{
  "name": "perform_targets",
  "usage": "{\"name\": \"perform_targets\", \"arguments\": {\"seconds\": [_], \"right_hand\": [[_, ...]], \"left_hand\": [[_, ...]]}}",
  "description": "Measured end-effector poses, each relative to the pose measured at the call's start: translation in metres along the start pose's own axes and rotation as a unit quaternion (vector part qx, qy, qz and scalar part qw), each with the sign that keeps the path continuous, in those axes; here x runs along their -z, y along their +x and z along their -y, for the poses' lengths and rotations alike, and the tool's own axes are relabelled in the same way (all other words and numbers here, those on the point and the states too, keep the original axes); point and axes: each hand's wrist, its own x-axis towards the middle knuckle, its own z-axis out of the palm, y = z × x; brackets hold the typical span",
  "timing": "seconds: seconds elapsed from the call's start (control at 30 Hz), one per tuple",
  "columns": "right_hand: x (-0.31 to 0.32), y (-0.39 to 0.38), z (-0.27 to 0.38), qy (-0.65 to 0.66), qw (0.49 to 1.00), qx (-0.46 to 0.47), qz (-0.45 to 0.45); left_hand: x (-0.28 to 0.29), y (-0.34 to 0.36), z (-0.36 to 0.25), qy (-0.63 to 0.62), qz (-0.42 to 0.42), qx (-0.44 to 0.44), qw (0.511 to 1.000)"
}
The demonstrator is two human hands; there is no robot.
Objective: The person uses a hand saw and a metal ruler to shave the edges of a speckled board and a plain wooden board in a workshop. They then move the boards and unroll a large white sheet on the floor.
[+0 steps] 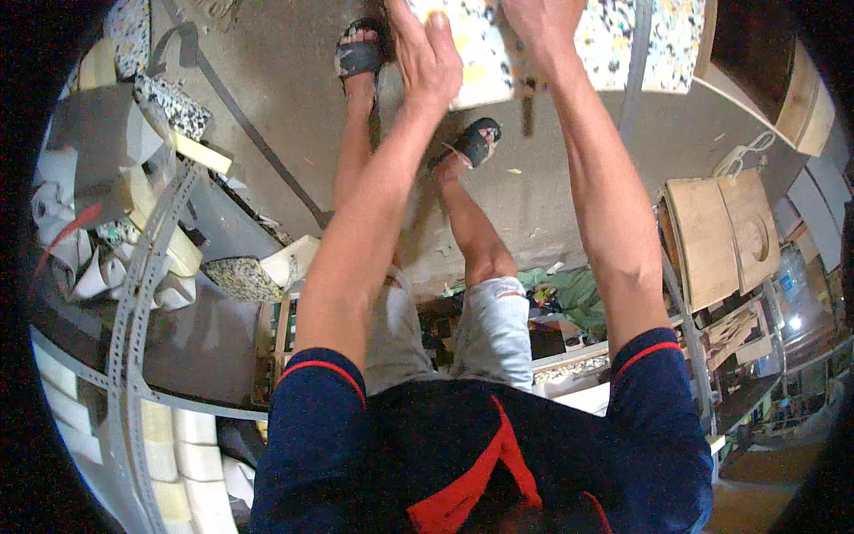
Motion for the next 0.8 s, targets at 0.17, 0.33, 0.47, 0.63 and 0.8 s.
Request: {"name": "perform_targets", "arguments": {"seconds": [0.17,0.33,0.47,0.63,0.8], "right_hand": [[0.026,-0.002,-0.010,0.130,0.988,0.030,0.079],[0.015,-0.004,-0.016,0.123,0.990,0.046,0.044],[0.001,-0.001,-0.034,0.064,0.993,0.102,0.004],[0.039,-0.037,-0.066,0.095,0.980,0.146,0.092],[0.076,-0.137,-0.072,0.058,0.985,0.059,0.150]], "left_hand": [[0.009,0.001,-0.003,0.048,0.025,0.186,0.981],[0.006,-0.001,-0.010,0.060,0.013,0.189,0.980],[0.006,-0.013,0.000,0.058,-0.005,0.219,0.974],[0.034,-0.100,0.023,0.103,0.032,0.275,0.956],[0.104,-0.216,0.041,0.134,0.022,0.318,0.938]]}}
